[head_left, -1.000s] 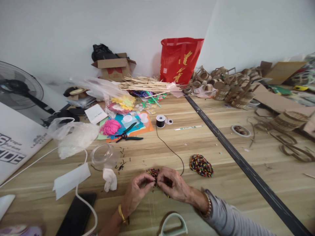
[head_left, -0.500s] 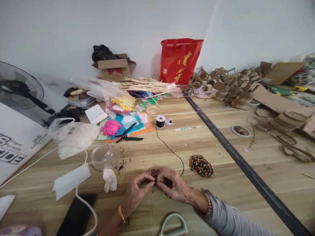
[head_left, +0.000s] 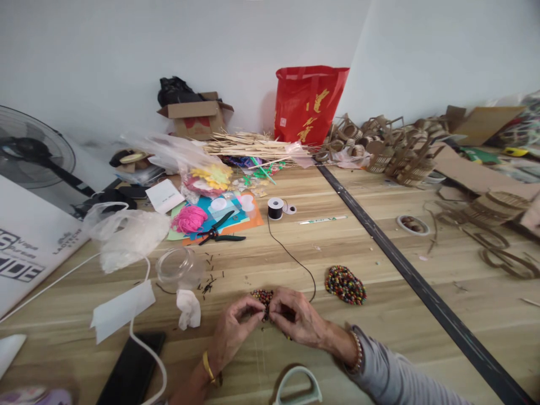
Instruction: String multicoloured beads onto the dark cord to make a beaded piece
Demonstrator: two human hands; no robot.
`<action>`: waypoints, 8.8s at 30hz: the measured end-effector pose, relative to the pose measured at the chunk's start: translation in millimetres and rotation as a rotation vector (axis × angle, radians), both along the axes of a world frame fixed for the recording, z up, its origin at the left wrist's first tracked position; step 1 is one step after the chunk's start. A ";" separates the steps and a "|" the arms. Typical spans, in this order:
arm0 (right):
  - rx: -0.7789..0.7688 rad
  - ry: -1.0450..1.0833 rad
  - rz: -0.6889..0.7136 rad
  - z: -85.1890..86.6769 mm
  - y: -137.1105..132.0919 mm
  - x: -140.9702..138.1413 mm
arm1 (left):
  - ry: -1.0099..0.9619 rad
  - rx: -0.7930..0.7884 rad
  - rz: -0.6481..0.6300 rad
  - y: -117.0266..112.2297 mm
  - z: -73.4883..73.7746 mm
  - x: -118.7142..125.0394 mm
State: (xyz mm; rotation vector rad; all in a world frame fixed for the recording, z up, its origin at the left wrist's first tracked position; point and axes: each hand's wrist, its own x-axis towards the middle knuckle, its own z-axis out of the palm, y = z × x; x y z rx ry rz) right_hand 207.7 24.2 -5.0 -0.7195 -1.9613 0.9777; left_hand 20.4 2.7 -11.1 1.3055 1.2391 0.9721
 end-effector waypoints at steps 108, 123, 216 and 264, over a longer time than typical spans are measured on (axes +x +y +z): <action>-0.099 0.029 -0.014 -0.2 0.8 1.2 | -0.058 -0.032 0.033 0.0 5.4 0.2; -0.086 0.012 -0.013 -2.3 1.2 1.4 | -0.052 -0.018 0.031 0.4 1.1 0.2; -0.058 -0.018 0.053 -3.7 2.6 1.9 | -0.067 -0.004 0.010 1.6 7.9 1.7; -0.313 0.011 0.053 -10.9 -0.3 -1.2 | -0.044 -0.006 -0.027 -0.8 2.3 -1.7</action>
